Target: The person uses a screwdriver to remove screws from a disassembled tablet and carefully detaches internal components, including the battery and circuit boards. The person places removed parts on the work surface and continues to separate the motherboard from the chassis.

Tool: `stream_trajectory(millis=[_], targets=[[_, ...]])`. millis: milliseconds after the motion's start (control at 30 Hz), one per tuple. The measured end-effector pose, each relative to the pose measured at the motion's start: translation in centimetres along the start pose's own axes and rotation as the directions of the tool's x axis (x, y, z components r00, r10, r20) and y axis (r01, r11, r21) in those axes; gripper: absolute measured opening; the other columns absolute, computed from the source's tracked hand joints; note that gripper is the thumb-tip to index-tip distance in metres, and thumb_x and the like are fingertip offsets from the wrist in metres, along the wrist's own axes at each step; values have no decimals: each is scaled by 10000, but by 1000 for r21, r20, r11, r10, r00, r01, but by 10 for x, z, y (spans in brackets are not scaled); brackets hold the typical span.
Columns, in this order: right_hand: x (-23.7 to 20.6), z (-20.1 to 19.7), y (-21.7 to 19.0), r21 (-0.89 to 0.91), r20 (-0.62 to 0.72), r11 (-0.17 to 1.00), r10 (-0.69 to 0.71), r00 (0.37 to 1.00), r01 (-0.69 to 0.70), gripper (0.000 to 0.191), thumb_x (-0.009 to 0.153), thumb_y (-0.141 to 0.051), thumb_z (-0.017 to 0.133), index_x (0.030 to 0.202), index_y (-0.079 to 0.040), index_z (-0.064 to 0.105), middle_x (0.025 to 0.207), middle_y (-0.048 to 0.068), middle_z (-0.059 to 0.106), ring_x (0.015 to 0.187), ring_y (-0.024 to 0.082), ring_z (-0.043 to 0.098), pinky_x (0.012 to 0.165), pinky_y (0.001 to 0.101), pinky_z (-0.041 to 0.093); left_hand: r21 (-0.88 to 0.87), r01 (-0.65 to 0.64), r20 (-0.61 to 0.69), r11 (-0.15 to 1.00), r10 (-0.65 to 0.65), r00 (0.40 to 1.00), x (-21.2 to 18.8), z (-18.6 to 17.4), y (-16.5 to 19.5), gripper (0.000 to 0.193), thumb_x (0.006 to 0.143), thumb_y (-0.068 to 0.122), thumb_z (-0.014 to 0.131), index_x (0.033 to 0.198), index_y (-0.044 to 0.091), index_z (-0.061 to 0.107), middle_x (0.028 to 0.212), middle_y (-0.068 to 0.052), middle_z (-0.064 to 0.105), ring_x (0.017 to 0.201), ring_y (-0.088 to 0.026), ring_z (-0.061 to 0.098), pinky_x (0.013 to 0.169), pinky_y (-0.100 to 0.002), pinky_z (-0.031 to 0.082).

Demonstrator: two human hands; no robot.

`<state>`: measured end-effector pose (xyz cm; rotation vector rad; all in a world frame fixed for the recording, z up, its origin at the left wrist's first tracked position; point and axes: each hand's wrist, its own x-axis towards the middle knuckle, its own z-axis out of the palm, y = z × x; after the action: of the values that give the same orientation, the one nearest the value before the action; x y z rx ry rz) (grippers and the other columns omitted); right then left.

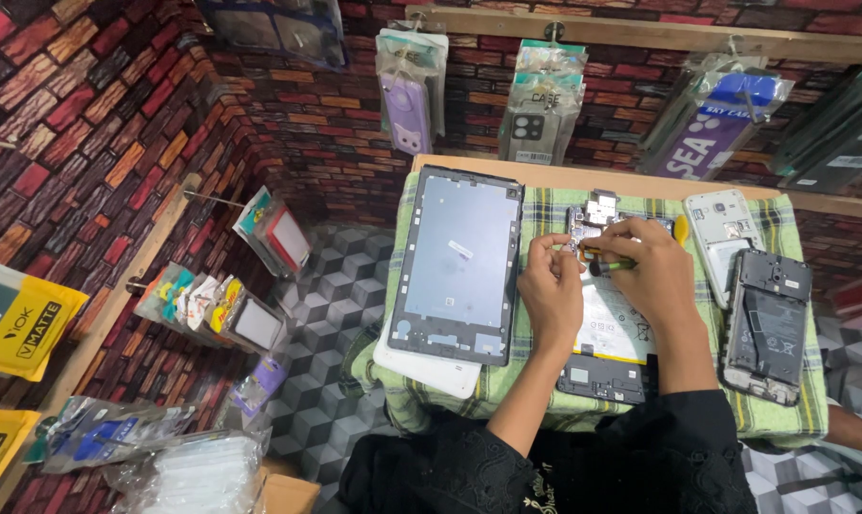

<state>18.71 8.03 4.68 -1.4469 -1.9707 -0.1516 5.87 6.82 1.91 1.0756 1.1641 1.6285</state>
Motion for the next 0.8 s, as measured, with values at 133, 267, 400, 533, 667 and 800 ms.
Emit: stream_trajectory(millis=[133,267,400,533,667,800], targets=[[0,0,1,-9,15,1000,1,1000,0,510,660,83,704,1008,-267,831,961,-60,708,920,181,665,711,355,555,-8,18,11,1000,-18,1000,0,0,1,179,982,56,549,1138,4,621,739,-86,696,608,-99,615,558,-291,488],[0,1,2,-31,23,999,9,1000,-8,491,682,78,721,1008,-270,834,975,-59,711,920,182,660,709,355,554,28,30,14,999,-31,999,0,-1,3,175,992,72,555,1142,11,622,748,-81,703,615,-104,631,568,-289,500],[0,2,2,-7,5,1000,-5,1000,5,499,683,71,727,1029,-273,830,994,-65,715,933,179,661,739,350,559,30,38,20,999,-38,999,-1,-1,4,179,999,82,556,1152,15,620,752,-78,699,629,-106,644,585,-287,515],[0,2,3,-19,8,1000,-12,1000,12,495,683,67,732,1026,-275,830,1002,-62,716,943,183,662,737,350,559,36,18,22,999,-19,1000,-1,-1,4,180,1002,85,558,1158,17,619,751,-80,699,652,-109,661,606,-284,528],[0,2,3,-32,39,999,5,999,-4,509,673,72,731,1022,-284,835,998,-62,711,944,184,650,750,353,560,25,30,15,999,-31,999,-1,-1,4,177,999,74,558,1154,14,622,753,-81,702,658,-120,672,609,-289,530],[1,1,3,-30,36,999,-24,999,25,510,670,70,735,1022,-286,832,1005,-62,703,977,182,646,770,358,561,29,15,14,999,-16,1000,-1,-1,4,177,997,66,559,1153,14,623,756,-80,703,681,-122,683,629,-285,539]])
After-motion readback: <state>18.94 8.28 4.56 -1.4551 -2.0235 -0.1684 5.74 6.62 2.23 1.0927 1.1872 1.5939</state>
